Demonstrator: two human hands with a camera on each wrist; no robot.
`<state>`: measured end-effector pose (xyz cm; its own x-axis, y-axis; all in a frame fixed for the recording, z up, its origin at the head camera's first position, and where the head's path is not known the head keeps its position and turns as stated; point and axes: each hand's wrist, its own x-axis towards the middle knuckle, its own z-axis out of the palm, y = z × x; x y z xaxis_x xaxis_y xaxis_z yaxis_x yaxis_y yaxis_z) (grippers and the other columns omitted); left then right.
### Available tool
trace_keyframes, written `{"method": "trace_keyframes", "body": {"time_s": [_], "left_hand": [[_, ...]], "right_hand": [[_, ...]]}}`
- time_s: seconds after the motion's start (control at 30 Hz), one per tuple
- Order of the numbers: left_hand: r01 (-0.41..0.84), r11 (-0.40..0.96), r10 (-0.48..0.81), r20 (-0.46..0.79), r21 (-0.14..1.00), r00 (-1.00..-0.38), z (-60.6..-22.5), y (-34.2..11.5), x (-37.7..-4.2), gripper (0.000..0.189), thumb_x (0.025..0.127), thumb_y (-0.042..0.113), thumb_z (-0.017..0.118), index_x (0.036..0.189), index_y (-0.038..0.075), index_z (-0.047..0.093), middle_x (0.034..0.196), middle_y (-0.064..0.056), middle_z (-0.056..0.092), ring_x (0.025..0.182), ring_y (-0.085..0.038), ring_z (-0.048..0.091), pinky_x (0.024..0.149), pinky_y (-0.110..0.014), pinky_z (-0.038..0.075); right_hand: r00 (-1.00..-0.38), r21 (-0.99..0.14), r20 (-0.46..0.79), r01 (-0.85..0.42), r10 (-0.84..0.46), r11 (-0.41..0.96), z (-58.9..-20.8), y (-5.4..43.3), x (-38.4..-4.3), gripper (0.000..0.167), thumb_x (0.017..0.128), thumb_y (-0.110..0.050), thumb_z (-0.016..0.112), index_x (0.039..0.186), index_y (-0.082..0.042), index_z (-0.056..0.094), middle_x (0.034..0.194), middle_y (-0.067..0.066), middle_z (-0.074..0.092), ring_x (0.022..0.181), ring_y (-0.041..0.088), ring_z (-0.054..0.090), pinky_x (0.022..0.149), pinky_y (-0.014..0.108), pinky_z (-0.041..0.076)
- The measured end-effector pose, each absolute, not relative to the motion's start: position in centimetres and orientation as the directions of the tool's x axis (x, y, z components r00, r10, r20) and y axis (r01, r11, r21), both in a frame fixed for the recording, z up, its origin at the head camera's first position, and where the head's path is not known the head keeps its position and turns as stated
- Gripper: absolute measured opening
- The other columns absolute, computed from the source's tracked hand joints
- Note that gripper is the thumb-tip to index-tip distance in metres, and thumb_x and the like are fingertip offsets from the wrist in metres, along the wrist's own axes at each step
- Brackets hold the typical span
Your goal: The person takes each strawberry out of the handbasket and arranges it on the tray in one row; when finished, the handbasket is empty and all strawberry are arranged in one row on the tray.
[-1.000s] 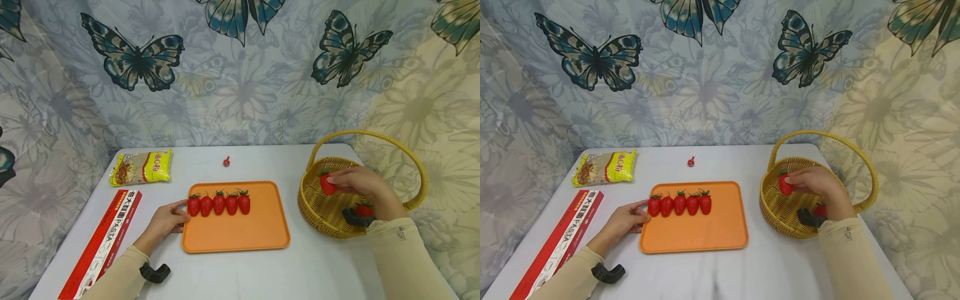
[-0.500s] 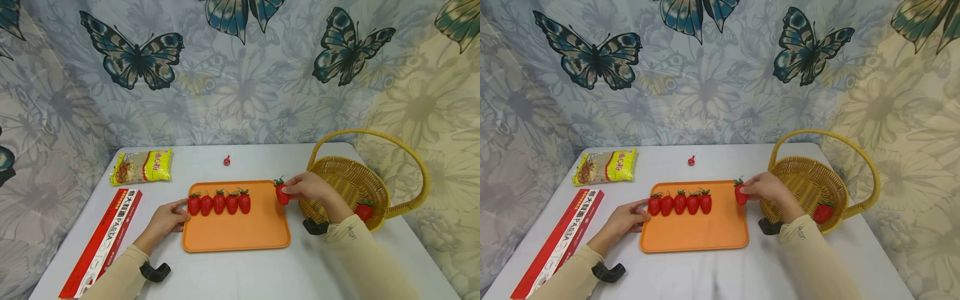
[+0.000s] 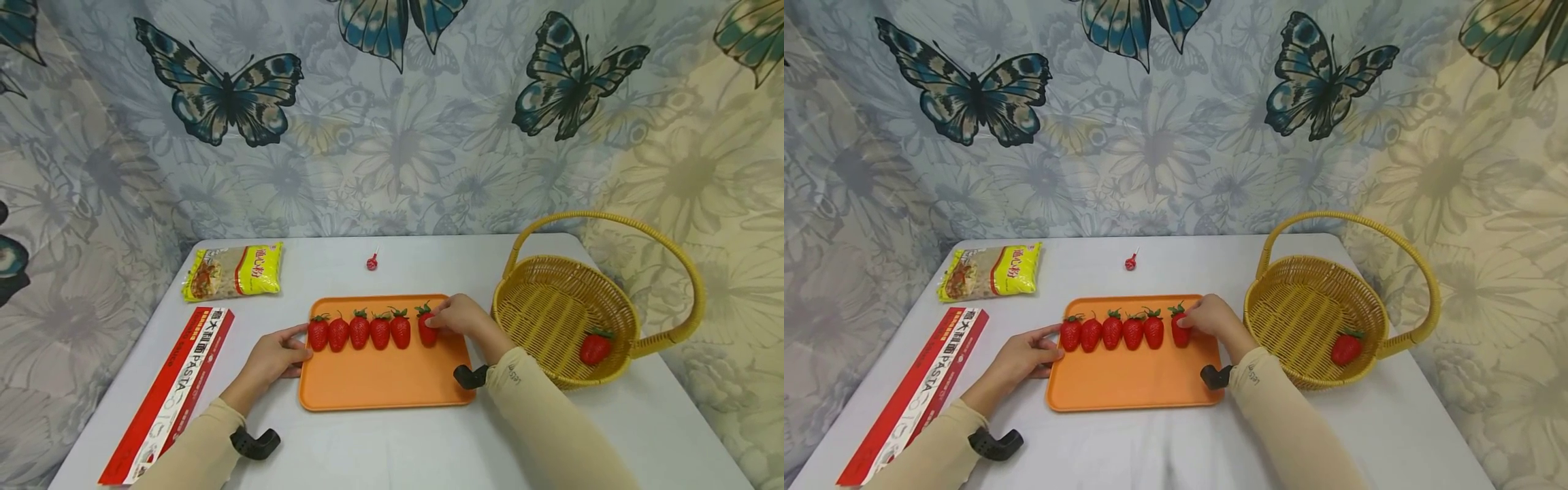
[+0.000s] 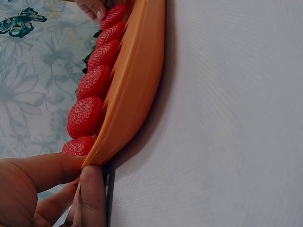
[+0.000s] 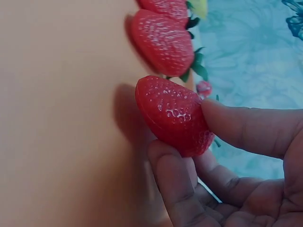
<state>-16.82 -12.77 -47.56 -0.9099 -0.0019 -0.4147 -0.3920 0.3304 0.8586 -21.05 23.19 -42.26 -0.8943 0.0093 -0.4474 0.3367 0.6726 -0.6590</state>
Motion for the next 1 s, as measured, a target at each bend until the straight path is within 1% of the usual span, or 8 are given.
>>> {"method": "trace_keyframes", "body": {"time_s": [0.1, 0.27, 0.4, 0.63, 0.77, 0.87, 0.93, 1.0], "left_hand": [[-0.39, 0.328, 0.001, -0.413, 0.861, -0.911, -47.5, -12.8, -16.8, 0.063, 0.081, 0.007, 0.079, 0.14, 0.013, 0.056, 0.092, -0.008, 0.06, 0.064, -0.016, 0.06, 0.058, -0.03, 0.058], [-0.392, 0.323, -0.003, -0.414, 0.861, -0.91, -47.5, -12.8, -16.8, 0.063, 0.082, 0.006, 0.078, 0.14, 0.014, 0.056, 0.092, -0.008, 0.06, 0.065, -0.016, 0.061, 0.058, -0.03, 0.058], [-0.392, 0.319, -0.003, -0.413, 0.863, -0.911, -47.5, -12.8, -16.8, 0.063, 0.082, 0.005, 0.078, 0.14, 0.014, 0.056, 0.093, -0.009, 0.06, 0.065, -0.016, 0.061, 0.059, -0.03, 0.058], [-0.394, 0.316, 0.0, -0.415, 0.863, -0.91, -47.5, -12.8, -16.8, 0.063, 0.082, 0.005, 0.078, 0.14, 0.014, 0.056, 0.093, -0.009, 0.06, 0.065, -0.017, 0.061, 0.059, -0.03, 0.058], [-0.393, 0.315, 0.002, -0.414, 0.864, -0.91, -47.5, -12.8, -16.8, 0.063, 0.082, 0.005, 0.078, 0.14, 0.013, 0.056, 0.093, -0.009, 0.06, 0.064, -0.016, 0.06, 0.058, -0.03, 0.058], [-0.393, 0.315, 0.006, -0.416, 0.864, -0.909, -47.4, -12.9, -16.8, 0.063, 0.082, 0.006, 0.078, 0.14, 0.013, 0.056, 0.093, -0.009, 0.059, 0.064, -0.016, 0.06, 0.058, -0.03, 0.058], [-0.395, 0.314, 0.006, -0.418, 0.863, -0.908, -47.4, -12.9, -16.7, 0.063, 0.082, 0.006, 0.078, 0.14, 0.014, 0.056, 0.093, -0.009, 0.06, 0.064, -0.016, 0.06, 0.058, -0.03, 0.058], [-0.395, 0.314, 0.008, -0.418, 0.863, -0.908, -47.4, -13.0, -16.7, 0.063, 0.082, 0.007, 0.078, 0.14, 0.013, 0.056, 0.094, -0.009, 0.06, 0.065, -0.016, 0.06, 0.058, -0.03, 0.058]], "right_hand": [[-0.888, -0.674, -0.46, 0.363, 0.018, 0.643, -42.8, 22.8, -21.1, 0.026, 0.084, -0.015, 0.077, 0.1, 0.001, 0.065, 0.097, 0.011, 0.064, 0.077, 0.019, 0.065, 0.074, 0.031, 0.056], [-0.895, -0.719, -0.447, 0.363, 0.007, 0.592, -43.1, 22.3, -21.0, 0.022, 0.084, -0.011, 0.076, 0.098, 0.002, 0.065, 0.098, 0.012, 0.063, 0.074, 0.019, 0.065, 0.069, 0.031, 0.058], [-0.897, -0.718, -0.442, 0.353, -0.002, 0.6, -43.1, 22.0, -20.9, 0.021, 0.085, -0.011, 0.075, 0.099, 0.002, 0.065, 0.096, 0.012, 0.063, 0.073, 0.02, 0.064, 0.068, 0.03, 0.058], [-0.895, -0.701, -0.447, 0.353, 0.005, 0.62, -43.0, 21.7, -20.8, 0.023, 0.086, -0.012, 0.076, 0.101, 0.002, 0.066, 0.097, 0.012, 0.064, 0.075, 0.02, 0.065, 0.07, 0.03, 0.058], [-0.891, -0.69, -0.454, 0.35, -0.001, 0.634, -42.3, 21.9, -20.7, 0.032, 0.086, -0.018, 0.077, 0.108, 0.002, 0.066, 0.095, 0.011, 0.066, 0.076, 0.021, 0.066, 0.073, 0.032, 0.057], [-0.902, -0.718, -0.429, 0.308, -0.049, 0.624, -40.9, 22.9, -20.4, 0.041, 0.087, -0.022, 0.075, 0.115, 0.005, 0.065, 0.095, 0.014, 0.068, 0.083, 0.027, 0.068, 0.079, 0.037, 0.057], [-0.902, -0.751, -0.423, 0.296, -0.086, 0.591, -39.5, 24.2, -20.3, 0.044, 0.089, -0.024, 0.072, 0.118, 0.008, 0.064, 0.099, 0.018, 0.069, 0.089, 0.031, 0.068, 0.082, 0.04, 0.056], [-0.895, -0.789, -0.427, 0.299, -0.129, 0.537, -38.1, 26.1, -20.3, 0.047, 0.092, -0.026, 0.069, 0.121, 0.011, 0.061, 0.105, 0.021, 0.069, 0.092, 0.032, 0.068, 0.083, 0.041, 0.057]]}}
